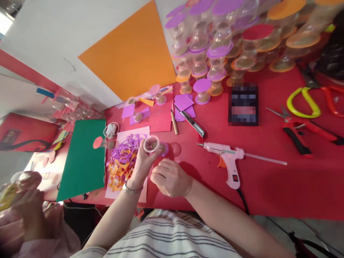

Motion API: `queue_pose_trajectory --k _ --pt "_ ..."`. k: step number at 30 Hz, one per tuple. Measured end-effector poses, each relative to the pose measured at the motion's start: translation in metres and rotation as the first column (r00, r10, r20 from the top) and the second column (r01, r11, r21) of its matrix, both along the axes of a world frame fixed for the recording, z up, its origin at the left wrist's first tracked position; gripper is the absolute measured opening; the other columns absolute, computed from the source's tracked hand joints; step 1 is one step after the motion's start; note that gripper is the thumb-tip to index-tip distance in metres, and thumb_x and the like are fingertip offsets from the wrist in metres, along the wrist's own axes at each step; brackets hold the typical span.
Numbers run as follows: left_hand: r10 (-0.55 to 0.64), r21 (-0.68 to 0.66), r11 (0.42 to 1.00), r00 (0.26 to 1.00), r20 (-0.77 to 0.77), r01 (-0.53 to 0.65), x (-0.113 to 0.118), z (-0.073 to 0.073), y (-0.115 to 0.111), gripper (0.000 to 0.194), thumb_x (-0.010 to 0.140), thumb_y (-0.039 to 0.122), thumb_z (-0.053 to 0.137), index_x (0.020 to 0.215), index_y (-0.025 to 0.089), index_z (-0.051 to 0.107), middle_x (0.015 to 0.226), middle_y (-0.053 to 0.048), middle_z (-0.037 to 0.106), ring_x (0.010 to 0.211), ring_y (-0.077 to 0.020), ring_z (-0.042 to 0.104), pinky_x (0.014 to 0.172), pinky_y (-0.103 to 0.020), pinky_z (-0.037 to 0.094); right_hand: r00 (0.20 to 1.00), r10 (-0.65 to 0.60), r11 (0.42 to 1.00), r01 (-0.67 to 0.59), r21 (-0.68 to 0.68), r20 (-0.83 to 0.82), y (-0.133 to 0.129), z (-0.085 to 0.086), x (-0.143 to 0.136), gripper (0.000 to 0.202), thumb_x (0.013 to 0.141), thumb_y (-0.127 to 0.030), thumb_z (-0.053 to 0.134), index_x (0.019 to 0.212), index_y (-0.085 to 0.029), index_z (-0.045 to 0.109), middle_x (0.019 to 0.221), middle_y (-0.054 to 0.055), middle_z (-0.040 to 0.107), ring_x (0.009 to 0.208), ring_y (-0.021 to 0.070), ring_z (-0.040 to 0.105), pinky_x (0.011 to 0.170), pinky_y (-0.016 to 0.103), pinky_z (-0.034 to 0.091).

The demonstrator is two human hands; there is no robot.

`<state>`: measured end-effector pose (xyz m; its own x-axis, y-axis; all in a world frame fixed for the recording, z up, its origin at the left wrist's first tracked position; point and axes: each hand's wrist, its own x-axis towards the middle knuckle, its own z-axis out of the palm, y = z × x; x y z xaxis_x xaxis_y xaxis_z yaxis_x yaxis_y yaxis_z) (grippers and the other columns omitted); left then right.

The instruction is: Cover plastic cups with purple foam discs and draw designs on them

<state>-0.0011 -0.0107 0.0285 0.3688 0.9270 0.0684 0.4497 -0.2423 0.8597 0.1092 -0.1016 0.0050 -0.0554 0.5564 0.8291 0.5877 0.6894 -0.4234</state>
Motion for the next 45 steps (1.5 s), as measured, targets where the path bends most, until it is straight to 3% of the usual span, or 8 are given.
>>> queue_pose_trajectory --k 10,16,20,26,30,33,38,45 --pt "-0.084 0.137 0.988 0.995 0.053 0.077 -0.008 -0.041 -0.018 0.047 0.079 0.026 0.065 0.122 0.020 0.047 0.113 -0.009 0.061 0.101 -0.0225 0.062 0.091 -0.039 0.051 0.995 -0.082 0.997 0.082 -0.006 0.065 0.004 -0.001 0.001 0.025 0.088 -0.006 0.040 0.073 -0.021 0.053 0.065 0.003 0.059 0.063 0.0156 0.049 0.065 0.028 0.045" --pt "-0.110 0.163 0.981 0.994 0.021 0.105 -0.013 -0.051 -0.020 0.065 0.082 0.025 0.060 0.140 0.023 0.031 0.135 -0.014 0.051 0.124 -0.0258 0.054 0.107 -0.047 0.043 0.964 -0.177 0.973 0.202 -0.111 0.201 -0.014 0.021 0.008 0.024 0.089 -0.005 0.044 0.102 -0.017 0.059 0.089 0.008 0.070 0.083 0.0179 0.062 0.080 0.033 0.051" --pt "-0.117 0.195 0.973 0.992 -0.052 0.125 -0.010 -0.053 -0.019 0.067 0.079 0.026 0.065 0.139 0.018 0.034 0.128 -0.015 0.057 0.117 -0.0274 0.058 0.103 -0.047 0.046 0.874 -0.406 0.843 0.471 -0.259 0.268 -0.061 0.025 0.041 0.037 0.089 -0.010 0.049 0.124 -0.021 0.053 0.104 0.010 0.071 0.095 0.0233 0.065 0.083 0.039 0.053" --pt "-0.144 0.214 0.964 0.986 -0.080 0.158 -0.008 -0.052 -0.016 0.066 0.079 0.022 0.061 0.139 0.016 0.034 0.127 -0.016 0.058 0.116 -0.0262 0.060 0.102 -0.044 0.048 0.614 -0.740 0.512 0.779 -0.362 0.274 -0.108 0.040 0.108 0.023 0.093 -0.029 0.052 0.114 -0.024 0.060 0.091 0.007 0.071 0.079 0.0210 0.068 0.076 0.035 0.055" --pt "-0.164 0.235 0.955 0.983 -0.081 0.179 -0.008 -0.054 -0.016 0.068 0.077 0.020 0.061 0.139 0.016 0.033 0.129 -0.016 0.058 0.118 -0.0266 0.059 0.102 -0.044 0.047 0.681 -0.675 0.539 0.717 -0.442 0.283 -0.071 0.055 0.134 0.018 0.092 -0.033 0.050 0.101 -0.023 0.062 0.090 0.006 0.071 0.079 0.0191 0.069 0.071 0.031 0.055" --pt "-0.170 0.291 0.939 0.982 -0.079 0.186 -0.008 -0.057 -0.017 0.070 0.077 0.017 0.060 0.141 0.016 0.032 0.130 -0.017 0.057 0.118 -0.0275 0.059 0.101 -0.045 0.048 0.787 -0.498 0.578 0.614 -0.538 0.364 -0.021 0.050 0.143 0.017 0.092 -0.034 0.049 0.097 -0.022 0.061 0.092 0.006 0.071 0.077 0.0185 0.068 0.073 0.031 0.053" --pt "-0.209 0.360 0.902 0.971 -0.119 0.238 -0.009 -0.058 -0.021 0.071 0.079 0.015 0.058 0.144 0.014 0.027 0.128 -0.019 0.057 0.115 -0.0293 0.060 0.097 -0.047 0.050 0.722 -0.222 0.424 0.677 -0.602 0.655 0.039 0.022 0.144 0.026 0.085 -0.045 0.062 0.095 -0.021 0.056 0.096 0.008 0.067 0.092 0.0254 0.066 0.072 0.033 0.049" --pt "-0.229 0.319 0.903 0.950 -0.211 0.288 -0.010 -0.051 -0.024 0.072 0.081 0.012 0.052 0.147 0.014 0.022 0.135 -0.021 0.053 0.118 -0.0319 0.058 0.099 -0.051 0.047 0.696 -0.096 0.368 0.689 -0.625 0.711 0.050 0.015 0.157 0.012 0.082 -0.026 0.060 0.093 -0.021 0.058 0.092 0.008 0.068 0.086 0.0238 0.067 0.071 0.032 0.047"
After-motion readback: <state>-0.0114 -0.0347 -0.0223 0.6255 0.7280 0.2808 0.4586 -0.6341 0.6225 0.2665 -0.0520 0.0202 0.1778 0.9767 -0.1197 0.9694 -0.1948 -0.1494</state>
